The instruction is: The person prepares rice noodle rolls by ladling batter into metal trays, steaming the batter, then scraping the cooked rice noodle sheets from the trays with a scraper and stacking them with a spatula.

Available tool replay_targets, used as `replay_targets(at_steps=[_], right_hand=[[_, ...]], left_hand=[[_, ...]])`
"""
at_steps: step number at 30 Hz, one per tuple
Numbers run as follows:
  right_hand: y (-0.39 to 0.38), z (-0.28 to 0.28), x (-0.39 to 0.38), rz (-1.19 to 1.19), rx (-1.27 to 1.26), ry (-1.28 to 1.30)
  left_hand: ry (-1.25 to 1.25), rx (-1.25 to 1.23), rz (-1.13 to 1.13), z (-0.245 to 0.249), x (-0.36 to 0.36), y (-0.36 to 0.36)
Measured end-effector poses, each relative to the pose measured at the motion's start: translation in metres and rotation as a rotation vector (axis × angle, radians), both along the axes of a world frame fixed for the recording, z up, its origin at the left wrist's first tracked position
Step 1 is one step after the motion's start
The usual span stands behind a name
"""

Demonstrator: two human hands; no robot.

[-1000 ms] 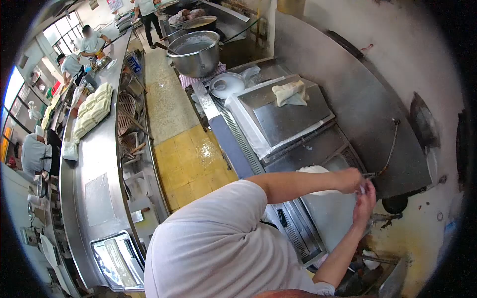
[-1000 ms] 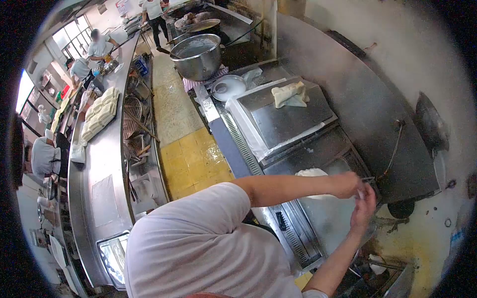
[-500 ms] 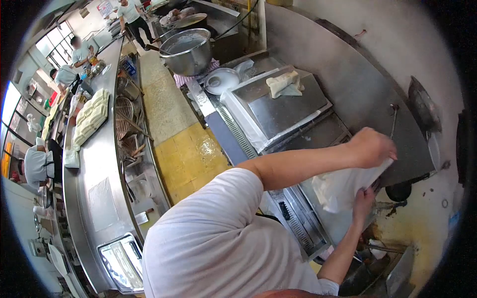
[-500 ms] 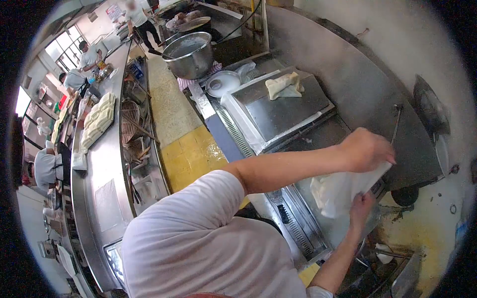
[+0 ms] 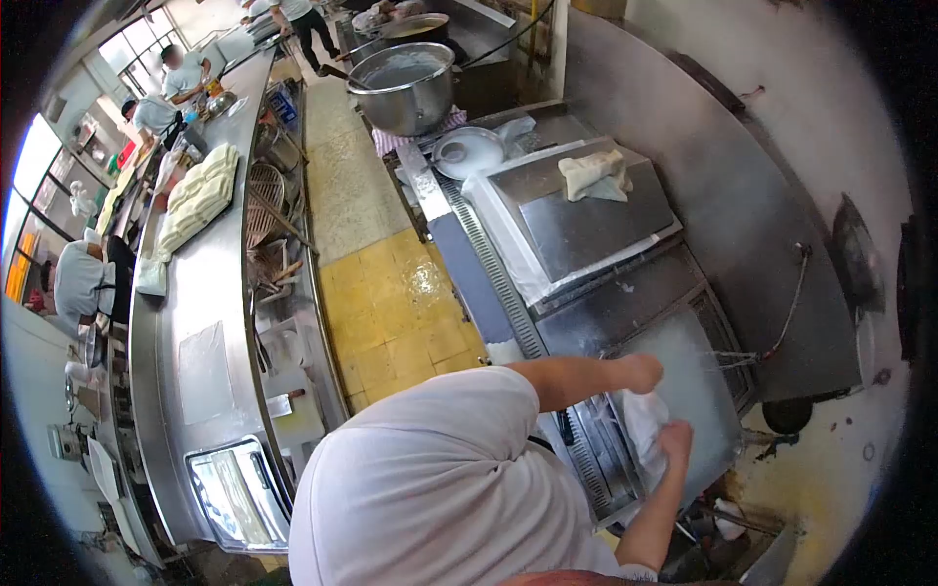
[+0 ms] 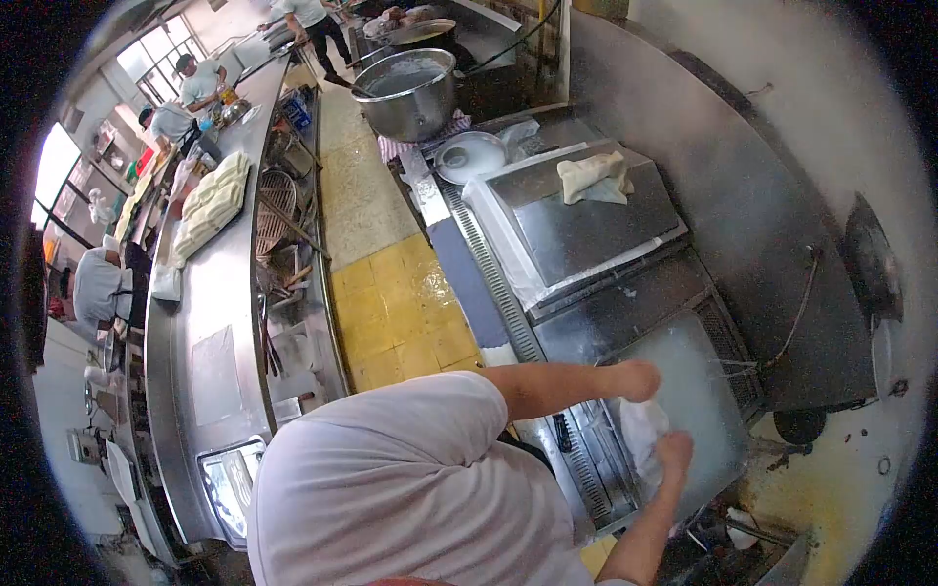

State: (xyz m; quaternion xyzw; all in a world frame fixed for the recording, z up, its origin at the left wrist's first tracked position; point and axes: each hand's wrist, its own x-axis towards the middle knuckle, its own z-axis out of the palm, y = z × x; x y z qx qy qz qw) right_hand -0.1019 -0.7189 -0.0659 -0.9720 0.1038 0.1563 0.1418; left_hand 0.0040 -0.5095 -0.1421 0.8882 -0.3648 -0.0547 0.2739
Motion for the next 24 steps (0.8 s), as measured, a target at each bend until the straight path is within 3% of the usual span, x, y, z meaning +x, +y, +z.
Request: replay_targets(at_steps=[1,2,3,5,7,8,9,10,11,13,15,16,17,19,20,22,23,24], right_hand=[[0.028,0.055,0.011,-0.064,0.030,-0.043],[0.023,0.063,0.028,-0.043,0.217,-0.163],[0.017,0.071,0.043,-0.027,0.403,-0.282],[0.057,0.119,0.060,-0.104,0.818,-0.465],[0.072,0.129,0.070,-0.199,1.144,-0.454],[0.059,0.114,0.077,-0.245,1.016,-0.335],[0.040,0.084,0.083,-0.302,0.883,-0.215],[0.021,0.031,0.086,-0.246,0.781,-0.299],[-0.006,-0.005,0.078,-0.200,0.669,-0.375],[0.001,0.032,0.037,-0.100,0.597,-0.276],[-0.022,0.028,0.016,-0.054,0.299,-0.268],[-0.031,0.028,0.017,0.069,0.290,-0.271],[-0.020,0.047,0.028,0.042,0.375,-0.156],[0.023,0.071,0.047,-0.043,0.766,-0.507],[0.038,0.088,0.060,-0.012,0.875,-0.499],[0.079,0.106,0.058,-0.192,1.084,-0.552],[0.069,0.100,0.051,-0.215,1.083,-0.569],[0.057,0.089,0.044,-0.158,0.849,-0.394]], left_hand=[[0.115,-0.036,0.076,0.036,0.002,-0.005],[0.232,-0.072,0.149,0.096,0.003,-0.008],[0.171,-0.173,0.143,0.135,0.004,-0.009],[0.082,-0.421,0.127,0.177,0.008,-0.011],[0.098,-0.605,0.104,0.216,0.012,-0.002],[0.150,-0.645,0.081,0.236,0.011,0.012],[0.038,-0.676,0.099,0.234,0.020,0.016],[-0.092,-0.709,0.111,0.222,0.037,0.019],[0.001,-0.759,0.215,0.235,0.037,0.035],[0.127,-0.788,0.379,0.250,0.041,0.064],[-0.058,-0.789,0.402,0.232,0.045,0.070],[-0.070,-0.788,0.418,0.234,0.034,0.067],[-0.107,-0.689,0.373,0.239,0.023,0.063],[-0.142,-0.626,0.185,0.224,0.004,0.038],[-0.124,-0.630,0.152,0.225,-0.003,0.029],[-0.195,-0.538,0.113,0.237,-0.014,0.022],[-0.171,-0.630,0.143,0.241,-0.007,0.031],[-0.147,-0.721,0.177,0.244,0.007,0.044]])
